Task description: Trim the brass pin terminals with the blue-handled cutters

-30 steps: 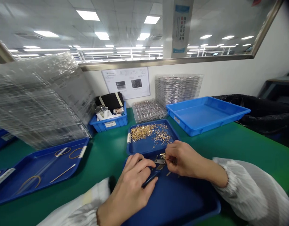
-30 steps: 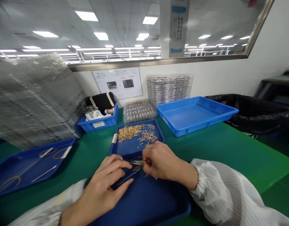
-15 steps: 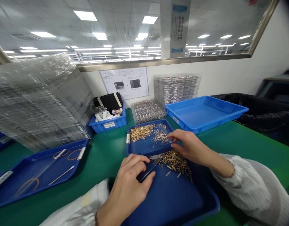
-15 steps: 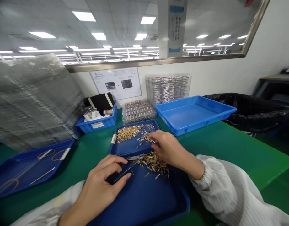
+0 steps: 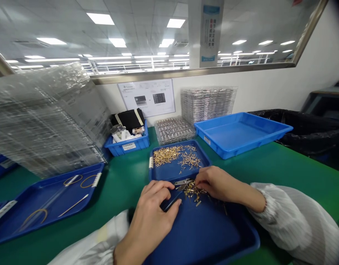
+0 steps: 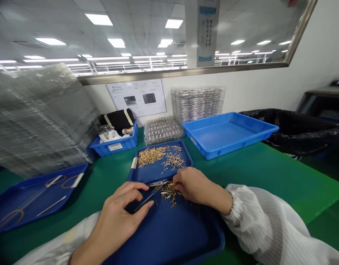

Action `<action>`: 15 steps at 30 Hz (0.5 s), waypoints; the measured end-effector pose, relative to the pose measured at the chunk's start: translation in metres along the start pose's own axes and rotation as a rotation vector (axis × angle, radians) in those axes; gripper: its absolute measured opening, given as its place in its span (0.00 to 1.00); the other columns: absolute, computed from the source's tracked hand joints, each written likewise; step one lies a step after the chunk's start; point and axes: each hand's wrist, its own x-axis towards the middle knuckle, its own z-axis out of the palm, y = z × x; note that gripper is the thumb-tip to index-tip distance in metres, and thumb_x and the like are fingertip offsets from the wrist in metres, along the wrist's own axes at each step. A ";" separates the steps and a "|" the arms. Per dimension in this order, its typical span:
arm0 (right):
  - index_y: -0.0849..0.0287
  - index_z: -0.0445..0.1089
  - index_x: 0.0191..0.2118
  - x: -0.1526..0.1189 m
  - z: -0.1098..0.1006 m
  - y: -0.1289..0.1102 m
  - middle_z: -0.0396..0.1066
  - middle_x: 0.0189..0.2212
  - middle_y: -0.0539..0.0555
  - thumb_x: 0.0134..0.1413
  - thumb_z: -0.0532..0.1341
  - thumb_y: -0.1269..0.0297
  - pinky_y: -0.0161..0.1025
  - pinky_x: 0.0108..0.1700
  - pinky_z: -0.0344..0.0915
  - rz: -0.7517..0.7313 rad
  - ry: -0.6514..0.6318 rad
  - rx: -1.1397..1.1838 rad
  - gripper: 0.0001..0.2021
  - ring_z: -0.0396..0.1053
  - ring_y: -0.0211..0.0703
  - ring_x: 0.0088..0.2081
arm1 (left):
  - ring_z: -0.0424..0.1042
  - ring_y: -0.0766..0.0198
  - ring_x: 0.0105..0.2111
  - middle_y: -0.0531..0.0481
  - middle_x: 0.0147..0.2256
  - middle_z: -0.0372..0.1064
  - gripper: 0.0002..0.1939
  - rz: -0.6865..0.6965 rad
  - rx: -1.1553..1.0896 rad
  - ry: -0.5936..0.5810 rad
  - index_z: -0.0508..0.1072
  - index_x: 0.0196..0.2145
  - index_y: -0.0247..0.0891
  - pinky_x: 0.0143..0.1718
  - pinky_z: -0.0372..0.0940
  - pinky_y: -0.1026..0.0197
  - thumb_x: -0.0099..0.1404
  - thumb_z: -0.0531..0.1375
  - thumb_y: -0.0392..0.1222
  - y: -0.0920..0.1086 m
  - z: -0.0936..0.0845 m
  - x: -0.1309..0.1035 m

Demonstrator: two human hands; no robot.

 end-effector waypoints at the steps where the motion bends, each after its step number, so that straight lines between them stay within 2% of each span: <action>1: 0.59 0.70 0.27 0.000 0.001 0.000 0.67 0.26 0.50 0.52 0.56 0.73 0.31 0.33 0.57 -0.002 0.019 0.005 0.07 0.65 0.36 0.30 | 0.68 0.60 0.34 0.49 0.34 0.69 0.11 -0.003 0.007 0.000 0.60 0.19 0.36 0.37 0.64 0.53 0.55 0.59 0.36 0.000 0.000 0.000; 8: 0.61 0.68 0.30 -0.001 -0.004 -0.004 0.65 0.27 0.50 0.51 0.55 0.74 0.29 0.29 0.56 -0.069 0.130 0.076 0.06 0.61 0.33 0.27 | 0.66 0.58 0.35 0.49 0.35 0.69 0.11 0.002 0.078 -0.058 0.59 0.19 0.37 0.37 0.63 0.51 0.54 0.59 0.36 -0.001 0.001 -0.001; 15: 0.60 0.66 0.30 -0.002 -0.005 -0.011 0.63 0.28 0.51 0.57 0.51 0.71 0.32 0.32 0.55 -0.155 0.100 -0.115 0.08 0.62 0.36 0.30 | 0.65 0.59 0.36 0.50 0.36 0.68 0.08 0.079 0.023 -0.111 0.63 0.20 0.36 0.40 0.62 0.50 0.54 0.59 0.34 0.002 0.000 -0.003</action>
